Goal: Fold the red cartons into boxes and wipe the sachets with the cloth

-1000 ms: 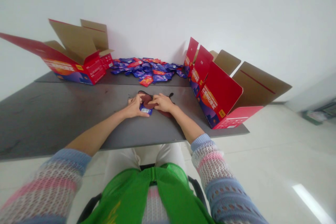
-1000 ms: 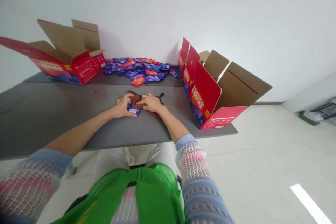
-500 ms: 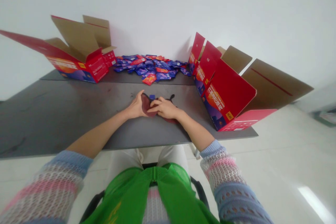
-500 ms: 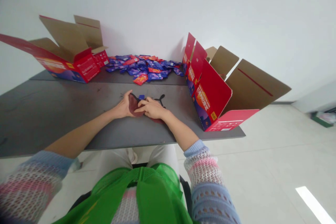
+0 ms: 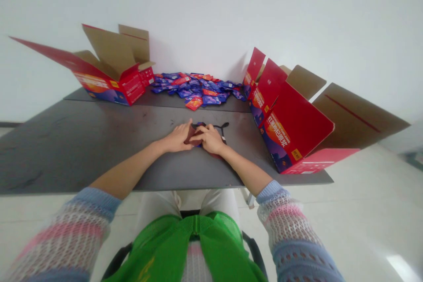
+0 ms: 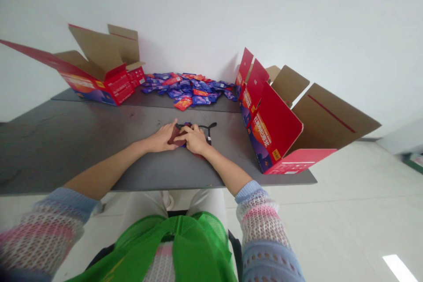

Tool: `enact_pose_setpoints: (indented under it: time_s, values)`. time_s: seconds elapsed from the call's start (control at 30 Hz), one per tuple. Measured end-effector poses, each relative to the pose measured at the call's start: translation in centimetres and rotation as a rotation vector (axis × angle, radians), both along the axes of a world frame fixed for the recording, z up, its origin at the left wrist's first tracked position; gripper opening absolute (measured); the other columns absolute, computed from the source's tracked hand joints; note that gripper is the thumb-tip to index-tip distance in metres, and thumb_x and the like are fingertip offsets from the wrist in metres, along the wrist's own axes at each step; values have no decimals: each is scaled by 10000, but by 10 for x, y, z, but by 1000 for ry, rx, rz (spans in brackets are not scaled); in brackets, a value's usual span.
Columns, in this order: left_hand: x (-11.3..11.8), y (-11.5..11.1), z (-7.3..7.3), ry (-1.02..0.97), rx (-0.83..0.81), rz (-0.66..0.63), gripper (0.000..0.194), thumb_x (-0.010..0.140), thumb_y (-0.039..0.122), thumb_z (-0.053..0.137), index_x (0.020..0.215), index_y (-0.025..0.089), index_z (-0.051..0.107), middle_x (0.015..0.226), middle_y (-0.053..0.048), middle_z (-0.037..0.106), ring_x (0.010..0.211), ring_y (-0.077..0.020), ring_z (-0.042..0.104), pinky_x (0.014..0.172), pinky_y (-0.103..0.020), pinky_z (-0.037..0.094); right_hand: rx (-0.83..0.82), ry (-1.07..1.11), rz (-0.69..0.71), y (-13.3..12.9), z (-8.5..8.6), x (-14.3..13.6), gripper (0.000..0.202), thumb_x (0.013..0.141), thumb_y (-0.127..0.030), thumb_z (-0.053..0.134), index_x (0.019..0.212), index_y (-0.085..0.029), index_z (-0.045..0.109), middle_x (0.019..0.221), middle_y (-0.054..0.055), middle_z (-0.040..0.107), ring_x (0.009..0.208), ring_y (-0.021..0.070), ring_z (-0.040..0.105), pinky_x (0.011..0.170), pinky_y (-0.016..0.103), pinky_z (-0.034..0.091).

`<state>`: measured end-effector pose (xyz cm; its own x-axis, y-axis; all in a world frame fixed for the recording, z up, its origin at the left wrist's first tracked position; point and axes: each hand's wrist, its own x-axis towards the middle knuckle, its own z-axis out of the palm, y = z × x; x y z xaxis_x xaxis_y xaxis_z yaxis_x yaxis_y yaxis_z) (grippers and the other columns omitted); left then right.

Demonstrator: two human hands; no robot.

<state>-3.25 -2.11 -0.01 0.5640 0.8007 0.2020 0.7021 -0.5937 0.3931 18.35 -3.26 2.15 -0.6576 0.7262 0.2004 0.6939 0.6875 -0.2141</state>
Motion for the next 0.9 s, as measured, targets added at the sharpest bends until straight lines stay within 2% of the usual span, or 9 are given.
enact_pose_setpoints:
  time_s: [0.13, 0.23, 0.3, 0.47, 0.53, 0.6, 0.73, 0.83, 0.9]
  values:
    - [0, -1, 13, 223, 119, -68, 966, 861, 483, 545, 1548, -46, 121, 1350, -271, 516, 1233, -347, 506, 1031, -435, 386, -24, -104, -292, 18, 8, 10, 502, 976, -209, 439, 1337, -537, 560, 1406, -43, 549, 1164, 295, 396, 909, 450, 407]
    - [5, -6, 19, 297, 143, -24, 837, 926, 566, 446, 1521, 0, 284, 1315, -253, 540, 1200, -336, 522, 1007, -422, 390, -51, -109, -500, 32, 12, 31, 439, 1006, -265, 395, 1301, -507, 612, 1402, -16, 561, 1193, 323, 395, 931, 489, 394]
    - [13, -13, 19, 333, 161, 16, 788, 950, 597, 377, 1501, 34, 352, 1333, -250, 534, 1205, -341, 521, 991, -427, 391, -75, -48, -562, 35, 12, 42, 443, 997, -242, 404, 1291, -481, 633, 1393, -10, 574, 1168, 309, 429, 933, 466, 399]
    - [47, -32, 15, 340, 218, 274, 1013, 877, 685, 456, 1556, -18, 190, 1404, -294, 489, 1207, -392, 516, 967, -459, 386, -23, 160, -498, 30, 7, 39, 437, 975, -230, 471, 1360, -388, 602, 1374, -14, 609, 1105, 238, 494, 931, 365, 416]
    - [60, -34, 16, 323, 236, 356, 943, 894, 630, 468, 1533, -29, 251, 1367, -296, 525, 1171, -385, 540, 958, -447, 392, 10, 225, -463, 26, 4, 31, 416, 970, -246, 507, 1357, -361, 609, 1365, -16, 623, 1115, 226, 507, 937, 345, 416]
    - [66, -32, 18, 308, 251, 401, 725, 943, 473, 443, 1461, -31, 387, 1277, -284, 589, 1149, -372, 557, 953, -431, 400, 19, 277, -452, 24, 1, 24, 408, 954, -282, 564, 1356, -332, 612, 1340, -3, 645, 1126, 218, 527, 948, 336, 414]
    - [56, -23, 22, 227, 191, 550, 376, 919, 154, 382, 1198, -1, 583, 1075, -268, 664, 1061, -349, 625, 914, -416, 436, 20, 386, -445, 22, -1, 19, 435, 914, -415, 654, 1331, -293, 632, 1225, 23, 708, 1083, 211, 585, 960, 334, 415]
    - [39, -19, 23, 63, 27, 727, 355, 919, 125, 395, 1241, 44, 521, 1000, -229, 695, 935, -319, 687, 826, -387, 481, 63, 432, -339, 18, 4, 17, 364, 950, -416, 612, 1289, -291, 659, 1216, 19, 711, 1078, 185, 608, 996, 333, 397]
    - [31, -18, 21, -20, -80, 766, 394, 918, 136, 429, 1303, 62, 466, 1001, -213, 708, 907, -308, 705, 799, -372, 497, 72, 388, -216, 12, 9, 15, 341, 970, -411, 583, 1279, -296, 666, 1243, 17, 697, 1099, 174, 607, 1009, 332, 388]
